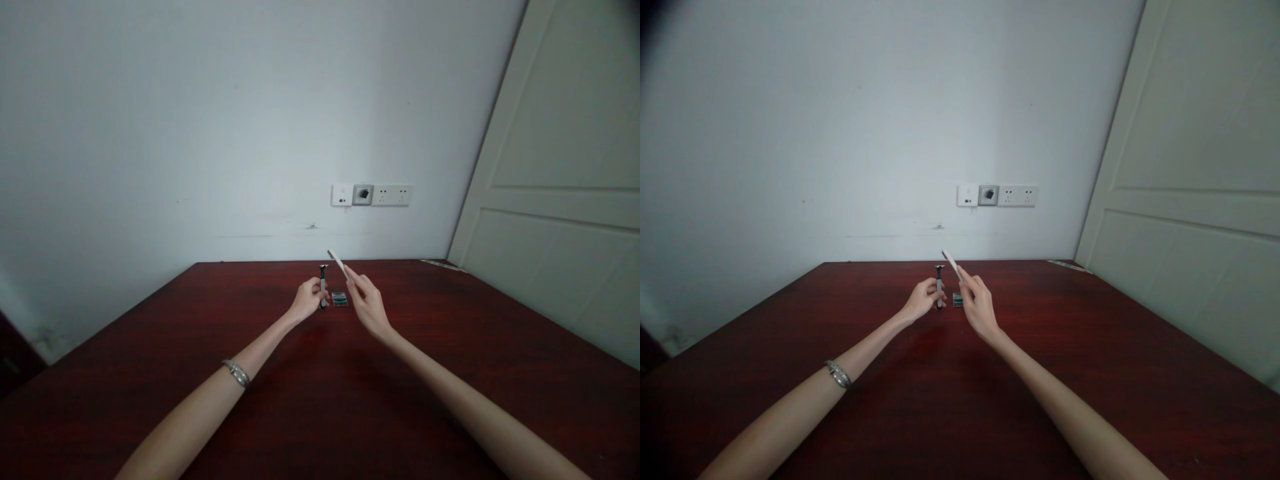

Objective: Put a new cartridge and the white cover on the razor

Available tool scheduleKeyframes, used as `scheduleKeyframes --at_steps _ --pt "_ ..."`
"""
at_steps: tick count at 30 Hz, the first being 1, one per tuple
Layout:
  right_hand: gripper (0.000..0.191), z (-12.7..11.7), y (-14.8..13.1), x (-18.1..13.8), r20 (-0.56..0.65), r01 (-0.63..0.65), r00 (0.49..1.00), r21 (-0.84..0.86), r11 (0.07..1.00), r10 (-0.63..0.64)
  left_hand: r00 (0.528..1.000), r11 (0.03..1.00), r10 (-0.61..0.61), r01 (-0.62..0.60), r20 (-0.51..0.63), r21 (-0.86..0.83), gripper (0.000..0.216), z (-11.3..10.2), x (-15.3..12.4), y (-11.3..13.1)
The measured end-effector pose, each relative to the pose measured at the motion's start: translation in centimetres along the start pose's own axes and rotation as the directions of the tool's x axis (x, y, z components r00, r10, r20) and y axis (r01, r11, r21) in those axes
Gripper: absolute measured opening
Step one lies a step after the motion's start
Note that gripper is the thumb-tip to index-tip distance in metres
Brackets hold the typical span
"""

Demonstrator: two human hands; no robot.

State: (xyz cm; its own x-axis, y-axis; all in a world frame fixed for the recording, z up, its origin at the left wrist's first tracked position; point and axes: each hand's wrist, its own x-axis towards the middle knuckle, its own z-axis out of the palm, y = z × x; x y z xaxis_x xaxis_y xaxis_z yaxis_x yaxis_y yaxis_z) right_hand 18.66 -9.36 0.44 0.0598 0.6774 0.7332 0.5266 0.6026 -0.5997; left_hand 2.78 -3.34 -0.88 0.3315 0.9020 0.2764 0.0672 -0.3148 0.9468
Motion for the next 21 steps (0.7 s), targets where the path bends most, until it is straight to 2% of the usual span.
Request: scheduleKeyframes --at_steps 6,12,17,21 --pt "0.039 -0.7 1.6 0.2 0.036 0.046 0.998 -0.103 0.994 -0.043 0.995 0.993 -0.027 0.038 -0.1 0.109 0.015 -0.3 0.0 0.2" --pt "0.04 -0.2 1.9 -0.7 0.125 0.055 0.991 -0.136 0.989 -0.038 0.993 0.985 0.002 0.019 -0.121 0.171 0.021 -0.1 -0.2 0.0" --pt "0.04 -0.2 2.3 -0.6 0.096 0.036 0.995 -0.15 0.988 -0.021 0.99 0.979 0.022 0.007 -0.142 0.203 0.022 -0.2 -0.3 -0.3" --pt "0.039 -0.3 2.4 -0.7 0.156 0.087 0.986 -0.145 0.986 -0.064 0.99 0.973 0.021 0.012 -0.137 0.23 0.021 -0.4 -0.3 -0.4"
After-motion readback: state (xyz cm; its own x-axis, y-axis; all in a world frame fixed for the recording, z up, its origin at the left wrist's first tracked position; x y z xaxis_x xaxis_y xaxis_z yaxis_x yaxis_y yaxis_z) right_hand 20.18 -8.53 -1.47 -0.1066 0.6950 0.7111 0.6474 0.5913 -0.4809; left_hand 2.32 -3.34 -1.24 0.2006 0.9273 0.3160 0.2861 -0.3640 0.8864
